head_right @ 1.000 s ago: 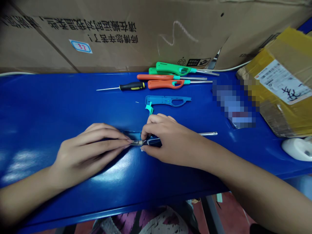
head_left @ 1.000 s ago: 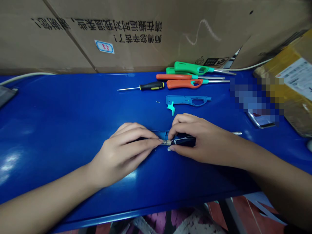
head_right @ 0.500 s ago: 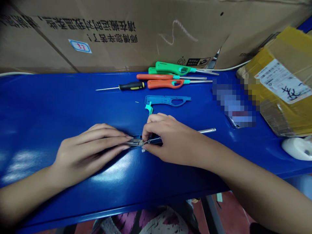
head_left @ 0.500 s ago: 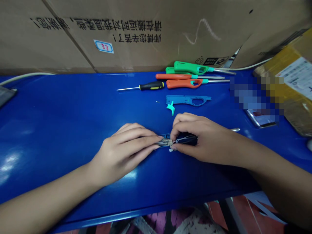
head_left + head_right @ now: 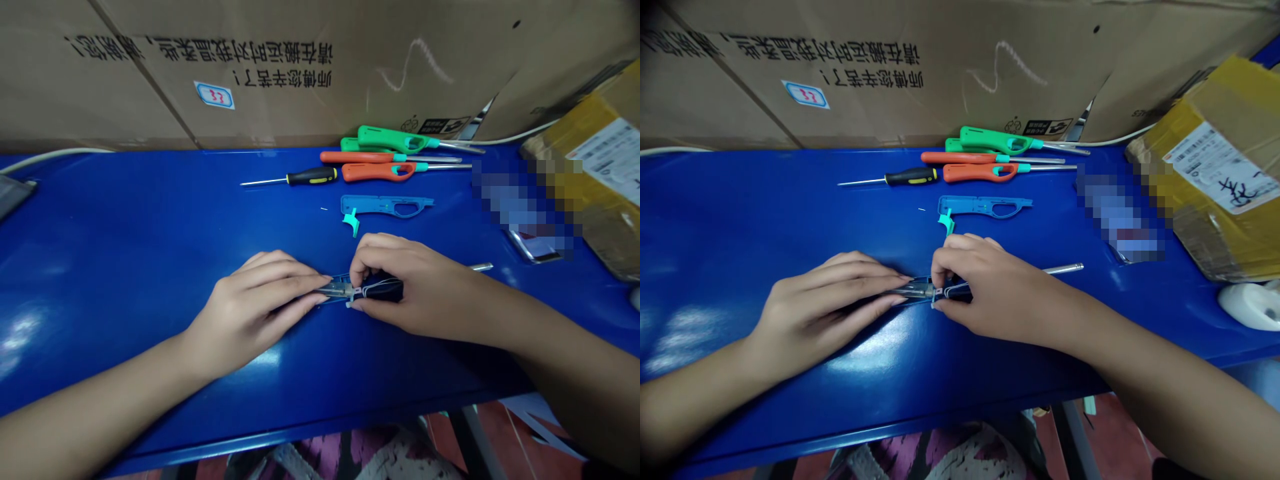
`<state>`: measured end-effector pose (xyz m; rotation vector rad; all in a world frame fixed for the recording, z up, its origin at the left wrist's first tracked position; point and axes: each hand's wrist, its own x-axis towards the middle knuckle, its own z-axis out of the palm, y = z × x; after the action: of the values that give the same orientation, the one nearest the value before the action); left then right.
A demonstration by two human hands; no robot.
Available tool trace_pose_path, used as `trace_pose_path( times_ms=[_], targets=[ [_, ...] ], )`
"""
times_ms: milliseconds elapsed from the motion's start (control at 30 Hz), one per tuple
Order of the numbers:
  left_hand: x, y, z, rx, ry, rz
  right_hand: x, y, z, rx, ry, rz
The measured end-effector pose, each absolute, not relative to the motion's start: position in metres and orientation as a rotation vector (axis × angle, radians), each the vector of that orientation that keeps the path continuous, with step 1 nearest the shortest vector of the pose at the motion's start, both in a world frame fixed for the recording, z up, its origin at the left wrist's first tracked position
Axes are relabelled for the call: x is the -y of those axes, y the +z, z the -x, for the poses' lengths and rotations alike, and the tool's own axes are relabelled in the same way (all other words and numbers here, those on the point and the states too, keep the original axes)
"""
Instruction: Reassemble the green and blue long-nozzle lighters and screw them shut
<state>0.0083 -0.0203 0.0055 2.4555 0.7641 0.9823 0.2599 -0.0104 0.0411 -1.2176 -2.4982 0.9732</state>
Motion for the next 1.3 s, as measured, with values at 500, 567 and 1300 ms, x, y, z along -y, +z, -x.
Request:
trace_pose_path(
  times_ms=[500,567,1300],
  targets=[
    [0.0189,0.0043,-0.0075,-0.774,0.993,-2.441,0.0111,0.0428,-0.2603,2.513,0.918,1.242],
    [0.0187,0.0042,-0.0075,-0.774,0.990,-2.438,0.0114,0.0440,-0.2601,2.490,0.906,1.261],
    [0.0172,0.0038,-0.0078,-0.793,0.892,-2.423,0.0161,0.0363,-0.2521,2.657,0.751,1.102]
  ],
)
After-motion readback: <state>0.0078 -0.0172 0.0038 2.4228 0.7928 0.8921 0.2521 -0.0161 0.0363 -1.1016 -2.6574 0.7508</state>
